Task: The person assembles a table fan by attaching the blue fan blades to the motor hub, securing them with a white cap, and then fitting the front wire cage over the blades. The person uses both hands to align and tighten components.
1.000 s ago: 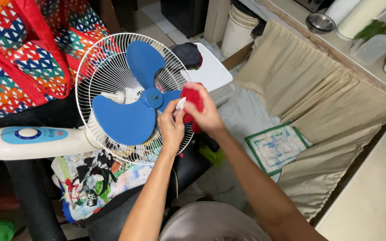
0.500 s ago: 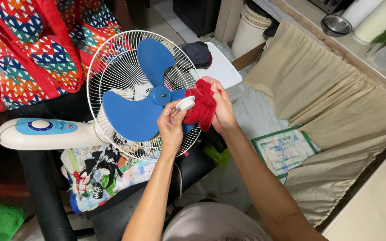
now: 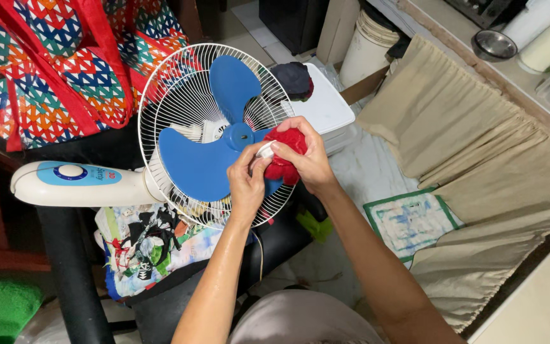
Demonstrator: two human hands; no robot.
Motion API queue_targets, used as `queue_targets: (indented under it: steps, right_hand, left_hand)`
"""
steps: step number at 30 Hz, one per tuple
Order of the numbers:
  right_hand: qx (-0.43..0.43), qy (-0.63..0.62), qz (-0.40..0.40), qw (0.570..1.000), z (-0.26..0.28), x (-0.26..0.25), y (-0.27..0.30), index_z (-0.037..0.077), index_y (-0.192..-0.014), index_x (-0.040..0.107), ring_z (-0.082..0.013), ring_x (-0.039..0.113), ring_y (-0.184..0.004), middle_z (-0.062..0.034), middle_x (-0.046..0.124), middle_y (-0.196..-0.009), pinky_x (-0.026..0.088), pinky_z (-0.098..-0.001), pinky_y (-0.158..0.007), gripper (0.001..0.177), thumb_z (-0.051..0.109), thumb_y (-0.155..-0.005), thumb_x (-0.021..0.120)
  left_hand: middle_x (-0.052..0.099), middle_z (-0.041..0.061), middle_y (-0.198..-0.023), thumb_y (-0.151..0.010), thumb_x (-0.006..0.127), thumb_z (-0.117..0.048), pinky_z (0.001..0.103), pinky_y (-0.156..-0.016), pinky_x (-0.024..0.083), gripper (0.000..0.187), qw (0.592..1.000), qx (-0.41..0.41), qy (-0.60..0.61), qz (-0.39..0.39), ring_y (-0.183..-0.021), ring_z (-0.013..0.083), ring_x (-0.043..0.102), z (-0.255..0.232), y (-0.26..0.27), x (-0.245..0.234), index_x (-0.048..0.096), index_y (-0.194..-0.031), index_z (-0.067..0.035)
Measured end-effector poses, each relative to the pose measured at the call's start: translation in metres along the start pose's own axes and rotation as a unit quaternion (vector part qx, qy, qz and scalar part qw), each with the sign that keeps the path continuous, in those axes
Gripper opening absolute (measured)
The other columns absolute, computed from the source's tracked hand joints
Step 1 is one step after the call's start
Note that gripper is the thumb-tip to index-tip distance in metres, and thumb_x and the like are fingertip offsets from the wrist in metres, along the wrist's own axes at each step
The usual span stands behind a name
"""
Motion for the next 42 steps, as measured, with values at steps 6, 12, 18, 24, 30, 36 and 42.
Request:
queue_targets:
  steps: [6,12,18,24,30,36,42]
  right_hand:
    - [-0.033,0.063,-0.068,0.995,-0.01,-0.009,-0.011,0.003,-0.108,0.058,-0.0099,0.064,-0.089,-0.0055,0.066,-0.098,0.055,-0.0263,-0.079,0.017,0.004,-0.098,0.072]
    - [0.002,-0.209,-0.064,0.976,-0.026,-0.021,-0.014,0.003,-0.114,0.056,-0.0141,0.063,-0.087,-0.0064,0.062,-0.098,0.056,-0.0323,-0.079,0.031,0.033,-0.112,0.047]
    - [-0.021,-0.222,-0.031,0.974,-0.012,-0.016,-0.002,0.005,-0.125,0.051,-0.0191,0.063,-0.109,-0.0093,0.061,-0.117,0.054,-0.0377,-0.1,0.034,0.035,-0.11,0.044]
    - [-0.069,0.025,-0.004,0.997,-0.003,0.001,0.007,0.005,-0.135,0.048,-0.0145,0.058,-0.116,-0.0086,0.059,-0.126,0.049,-0.0316,-0.103,0.035,0.009,-0.102,0.061]
    - [-0.014,0.021,-0.103,0.994,-0.018,-0.024,0.002,0.002,-0.127,0.059,-0.017,0.062,-0.108,-0.0117,0.066,-0.119,0.052,-0.0319,-0.098,0.021,0.009,-0.107,0.06]
    - [-0.178,0.266,-0.048,0.946,0.021,0.004,0.026,0.004,-0.134,0.057,-0.0236,0.057,-0.126,-0.0142,0.06,-0.132,0.047,-0.0374,-0.108,0.039,0.006,-0.096,0.067]
    - [-0.076,0.26,-0.087,0.959,-0.015,-0.013,0.015,0.005,-0.128,0.062,-0.0194,0.066,-0.107,-0.0103,0.069,-0.119,0.054,-0.0332,-0.095,0.028,0.007,-0.1,0.062]
  left_hand:
    - [0.077,0.012,-0.097,-0.092,0.067,0.003,0.025,-0.077,0.056,0.026,1.0,-0.008,-0.024,0.006,-0.087,0.011,0.072,-0.007,-0.002,0.0,0.07,-0.118,0.0]
    - [0.077,0.009,-0.103,-0.097,0.064,0.004,0.024,-0.084,0.057,0.023,0.998,-0.015,0.057,0.017,-0.097,0.01,0.071,-0.004,0.001,0.004,0.07,-0.119,0.0]
    - [0.077,0.008,-0.101,-0.098,0.064,0.003,0.024,-0.079,0.055,0.023,0.998,-0.042,0.053,-0.003,-0.091,0.0095,0.068,0.007,-0.001,0.002,0.07,-0.12,0.001]
    - [0.073,0.011,-0.113,-0.102,0.061,0.002,0.026,-0.093,0.056,0.024,0.988,-0.032,0.153,0.008,-0.105,0.0129,0.069,0.017,-0.004,0.009,0.065,-0.125,0.005]
    - [0.073,0.016,-0.116,-0.103,0.057,-0.005,0.037,-0.092,0.061,0.024,0.906,-0.218,0.363,-0.002,-0.103,0.0218,0.073,0.069,0.007,0.023,0.062,-0.124,0.005]
    - [0.072,0.018,-0.114,-0.098,0.061,0.0,0.037,-0.093,0.058,0.024,0.889,-0.241,0.39,-0.012,-0.103,0.0231,0.071,0.102,0.015,0.036,0.063,-0.122,0.005]
    - [0.074,0.017,-0.114,-0.102,0.06,-0.006,0.04,-0.096,0.06,0.016,0.869,-0.288,0.401,0.03,-0.104,0.0232,0.072,0.112,0.031,0.042,0.063,-0.114,0.003]
Point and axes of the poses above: each hand's wrist, its own y-axis away from the middle knuckle, its own x-axis out of the palm, z = x × y, the point moved 10 cm from there along -y, towards the middle knuckle
